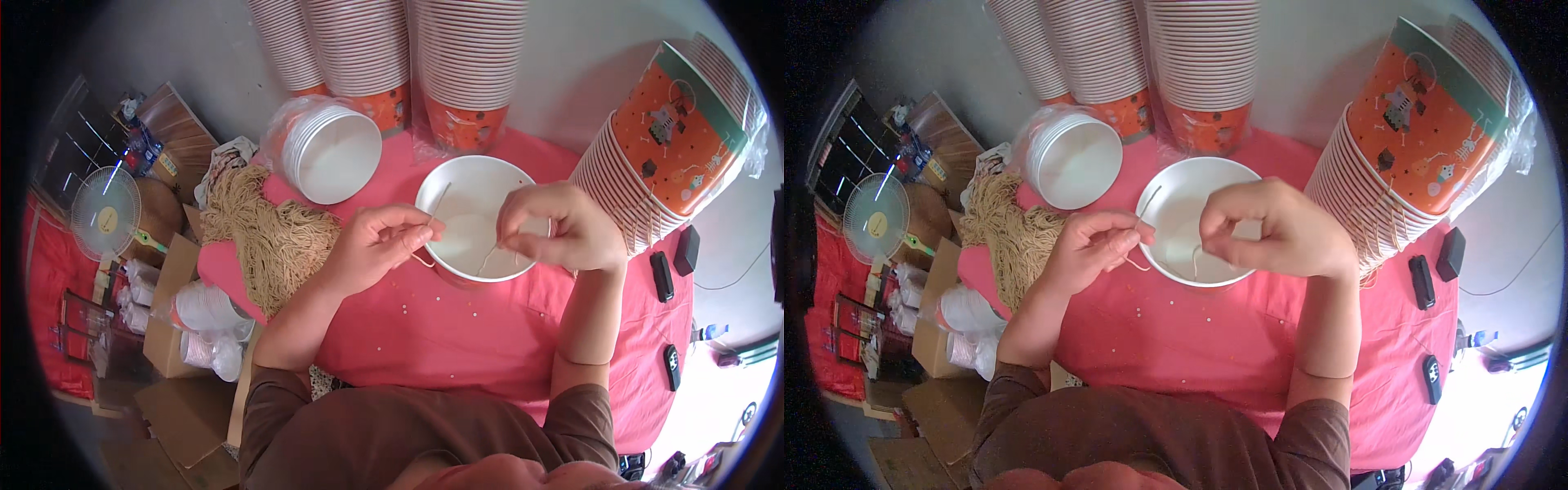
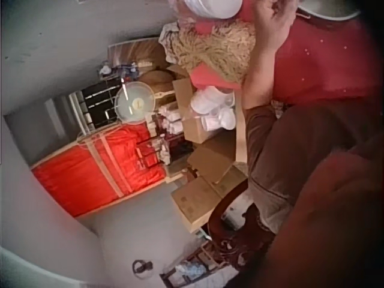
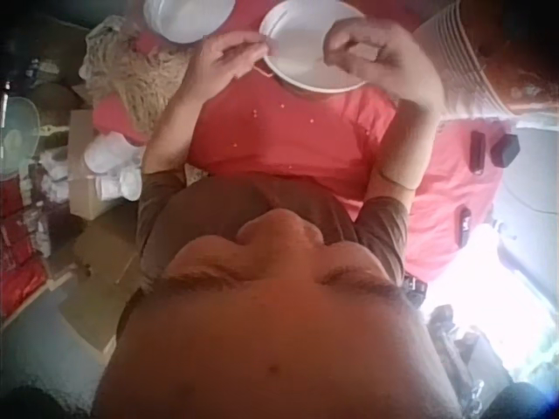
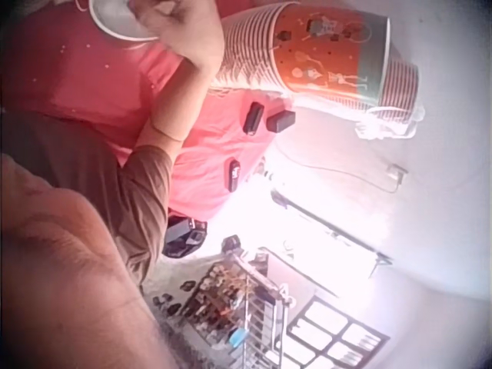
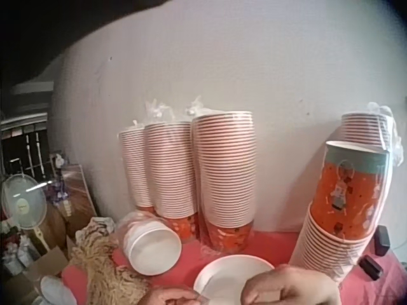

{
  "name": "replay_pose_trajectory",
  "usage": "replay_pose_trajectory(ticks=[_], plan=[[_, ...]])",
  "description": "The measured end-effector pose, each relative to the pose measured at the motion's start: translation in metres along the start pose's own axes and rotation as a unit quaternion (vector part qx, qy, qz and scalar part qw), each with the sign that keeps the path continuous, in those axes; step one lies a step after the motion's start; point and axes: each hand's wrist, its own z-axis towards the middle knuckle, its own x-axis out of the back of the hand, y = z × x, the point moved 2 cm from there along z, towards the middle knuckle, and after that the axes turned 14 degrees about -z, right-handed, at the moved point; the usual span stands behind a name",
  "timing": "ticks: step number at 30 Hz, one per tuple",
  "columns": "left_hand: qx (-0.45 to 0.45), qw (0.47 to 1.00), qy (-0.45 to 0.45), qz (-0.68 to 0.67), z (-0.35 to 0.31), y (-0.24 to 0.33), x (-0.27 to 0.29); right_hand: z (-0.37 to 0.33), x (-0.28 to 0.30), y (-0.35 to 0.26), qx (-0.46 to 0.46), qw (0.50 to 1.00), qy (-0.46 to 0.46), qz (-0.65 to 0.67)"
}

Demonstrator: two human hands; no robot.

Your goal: Attaching string handles to paper buckets for packaging.

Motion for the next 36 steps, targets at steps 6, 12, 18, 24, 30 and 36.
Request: replay_pose_trajectory(ticks=[6,12,18,24,30,36], plan=[[0.101,0.984,-0.05,-0.138,0.0,0.004,0.002,-0.003,0.002,-0.003,-0.009,0.957,0.157,0.245],[0.116,0.989,-0.037,-0.089,0.002,0.004,0.003,0.0,0.004,-0.009,0.122,0.887,0.25,0.368],[0.064,0.998,-0.023,0.015,0.004,0.001,-0.004,0.001,0.001,-0.025,0.184,0.892,0.291,0.293],[0.023,0.983,-0.01,0.18,-0.004,0.008,-0.021,-0.002,-0.009,-0.036,0.2,0.901,0.266,0.279],[0.015,0.979,-0.041,0.201,-0.003,0.013,-0.026,0.002,-0.01,-0.028,0.206,0.899,0.284,0.263],[-0.014,0.981,-0.004,0.191,-0.003,0.015,-0.022,0.001,-0.009,-0.03,0.22,0.892,0.294,0.263]])
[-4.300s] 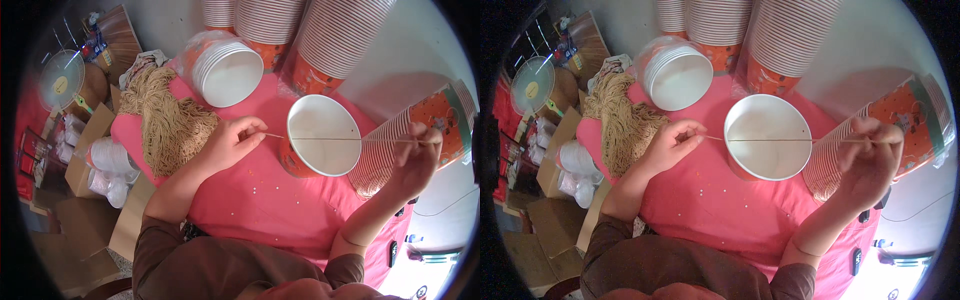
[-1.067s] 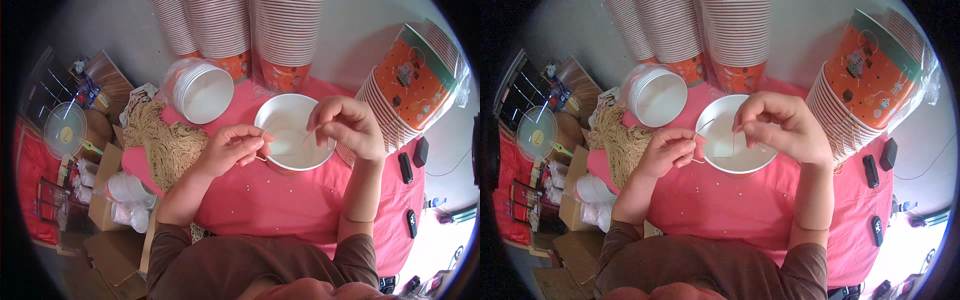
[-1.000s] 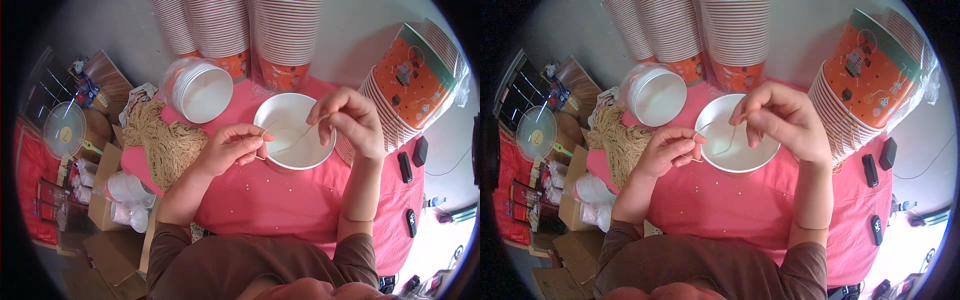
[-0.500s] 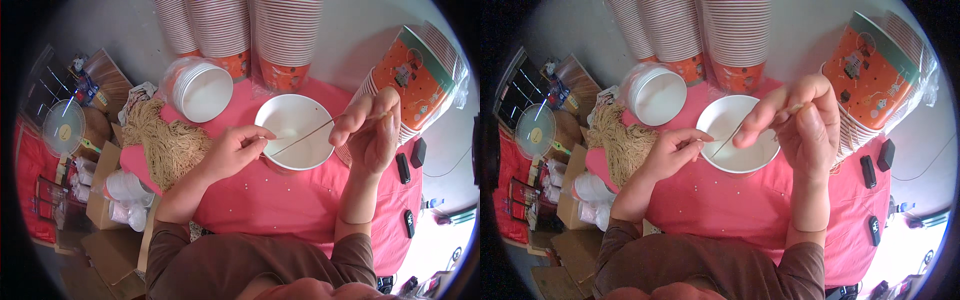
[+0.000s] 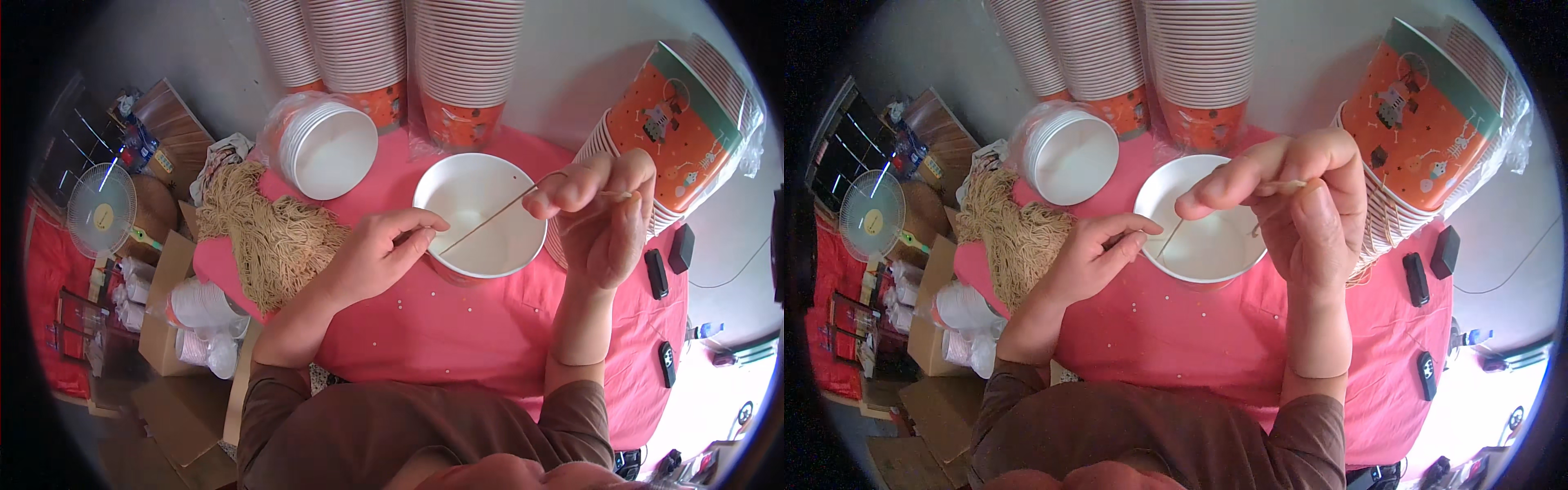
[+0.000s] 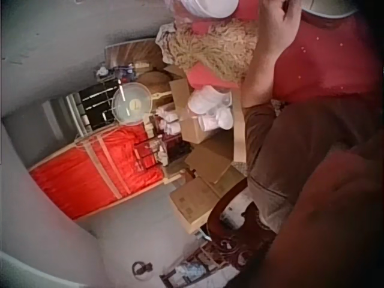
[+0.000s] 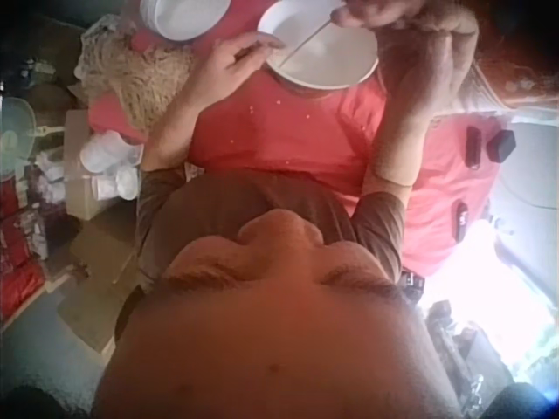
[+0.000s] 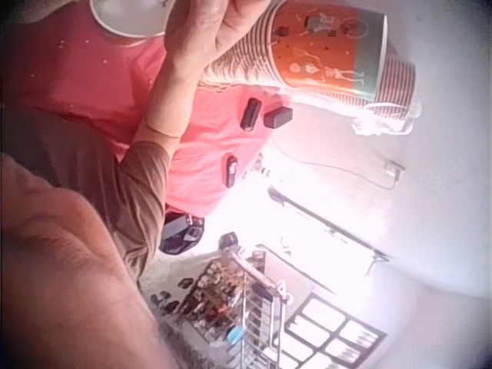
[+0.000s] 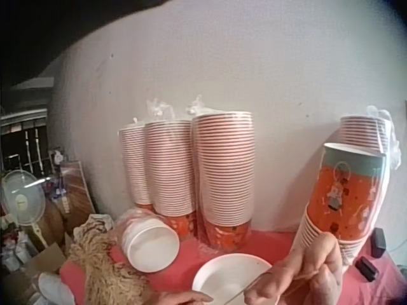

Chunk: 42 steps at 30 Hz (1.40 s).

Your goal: Attaching string handles to paper buckets for packaging.

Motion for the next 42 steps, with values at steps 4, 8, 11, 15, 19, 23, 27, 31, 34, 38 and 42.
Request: replay_pose_trajectory(ticks=[4,8,11,15,19,23,27,31,34,38,42], plan=[[-0.018,0.999,0.0,0.03,-0.002,0.002,0.0,-0.003,-0.004,-0.011,-0.002,1.0,-0.009,-0.013],[-0.029,0.999,-0.01,0.033,-0.004,0.004,-0.007,-0.006,-0.008,-0.014,0.01,0.999,0.003,0.032],[-0.046,0.998,-0.02,0.039,-0.005,0.007,-0.011,-0.007,-0.01,-0.014,0.013,0.999,0.015,0.037],[-0.025,0.998,-0.022,0.046,-0.007,0.009,-0.014,-0.004,-0.011,-0.017,0.029,0.999,-0.005,0.014],[-0.038,0.996,-0.024,0.079,-0.004,0.011,-0.017,-0.002,-0.014,-0.023,0.04,0.998,-0.031,-0.047],[-0.061,0.991,-0.017,0.115,-0.005,0.012,-0.019,-0.002,-0.014,-0.022,0.067,0.997,-0.045,-0.012],[-0.011,0.998,-0.012,0.053,-0.006,0.004,-0.014,-0.002,-0.009,-0.018,0.068,0.998,-0.009,-0.006],[0.081,0.988,0.015,-0.129,-0.003,-0.014,-0.006,-0.002,0.004,-0.01,-0.096,0.941,-0.005,-0.325],[0.059,0.977,-0.001,-0.206,-0.001,-0.022,-0.001,-0.002,0.014,0.009,-0.273,0.757,-0.14,-0.577],[0.134,0.926,0.002,-0.354,-0.003,-0.034,0.006,-0.005,0.005,0.022,-0.177,0.728,-0.15,-0.645],[0.128,0.878,0.002,-0.462,0.0,-0.044,0.008,-0.01,-0.012,0.02,-0.226,0.8,-0.257,-0.493]])
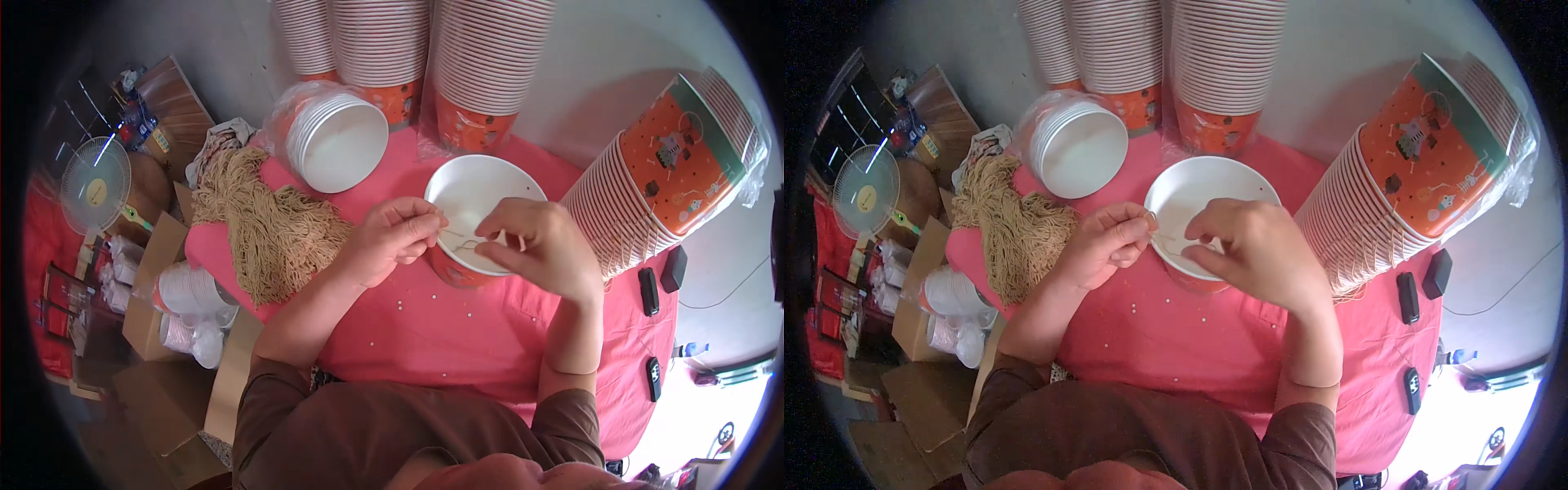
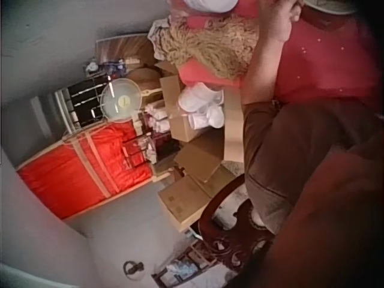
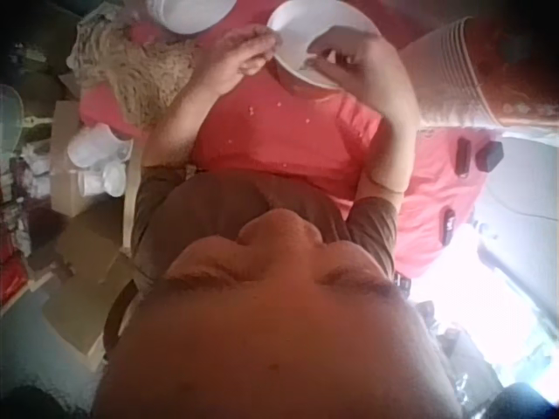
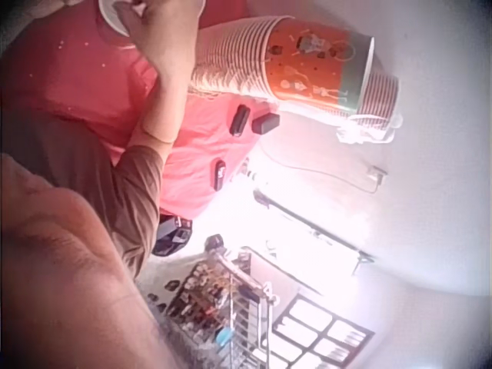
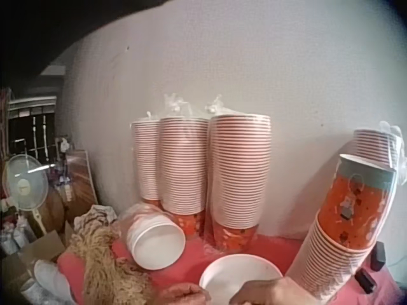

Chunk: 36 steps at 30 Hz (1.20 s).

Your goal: Attaching string handles to paper buckets for packaging.

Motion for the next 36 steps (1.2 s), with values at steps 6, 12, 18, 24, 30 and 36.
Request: replay_pose_trajectory(ticks=[6,12,18,24,30,36], plan=[[0.004,0.999,0.007,-0.034,0.001,-0.001,0.004,0.011,-0.017,-0.011,-0.017,0.998,0.037,-0.046],[0.013,0.998,-0.018,-0.065,0.0,0.0,0.004,0.013,-0.025,-0.012,0.003,0.997,0.065,-0.053],[0.007,1.0,-0.002,-0.022,0.001,0.001,0.002,0.016,-0.026,-0.011,0.061,0.992,0.093,-0.067],[-0.083,0.984,0.003,0.156,-0.004,0.004,-0.003,0.012,-0.014,-0.007,0.039,0.991,0.115,-0.057],[-0.104,0.969,0.012,0.222,-0.005,0.009,0.002,0.01,-0.004,-0.004,0.068,0.989,0.102,-0.077],[-0.031,0.991,-0.006,0.132,-0.008,0.014,0.002,0.019,-0.02,-0.01,0.112,0.986,0.119,-0.033]])
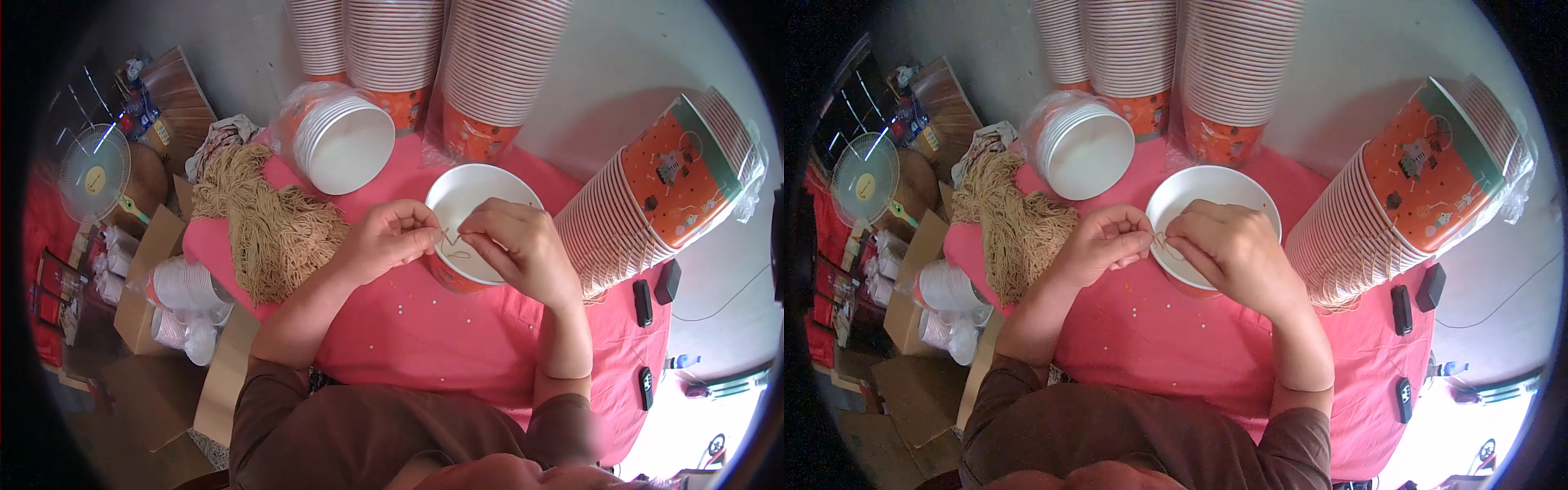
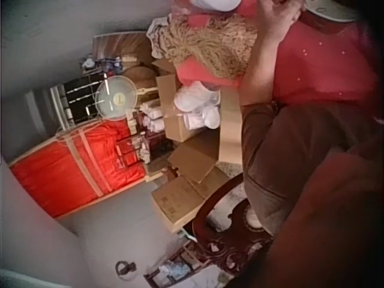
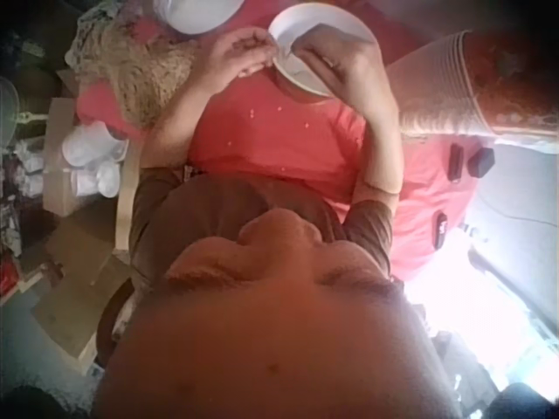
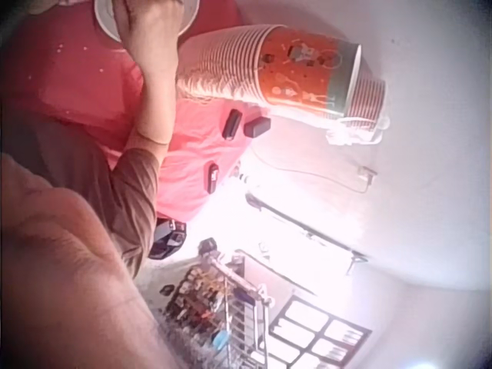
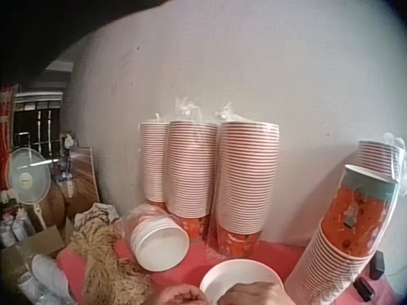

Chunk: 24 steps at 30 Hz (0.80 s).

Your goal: Attaching string handles to paper buckets for packaging.

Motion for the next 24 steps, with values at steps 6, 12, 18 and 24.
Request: replay_pose_trajectory(ticks=[6,12,18,24], plan=[[0.01,0.999,0.006,-0.042,0.001,-0.006,-0.003,0.001,-0.01,-0.003,-0.002,1.0,0.022,-0.008],[0.015,0.996,-0.013,-0.085,0.002,-0.011,-0.002,0.0,-0.014,-0.003,-0.009,1.0,0.023,-0.006],[0.032,0.996,-0.008,-0.083,0.002,-0.009,-0.002,-0.001,-0.017,-0.003,-0.012,0.999,0.028,-0.012],[0.013,0.999,0.016,-0.03,0.002,-0.009,-0.004,0.0,-0.017,-0.003,-0.015,0.999,0.028,-0.022]])
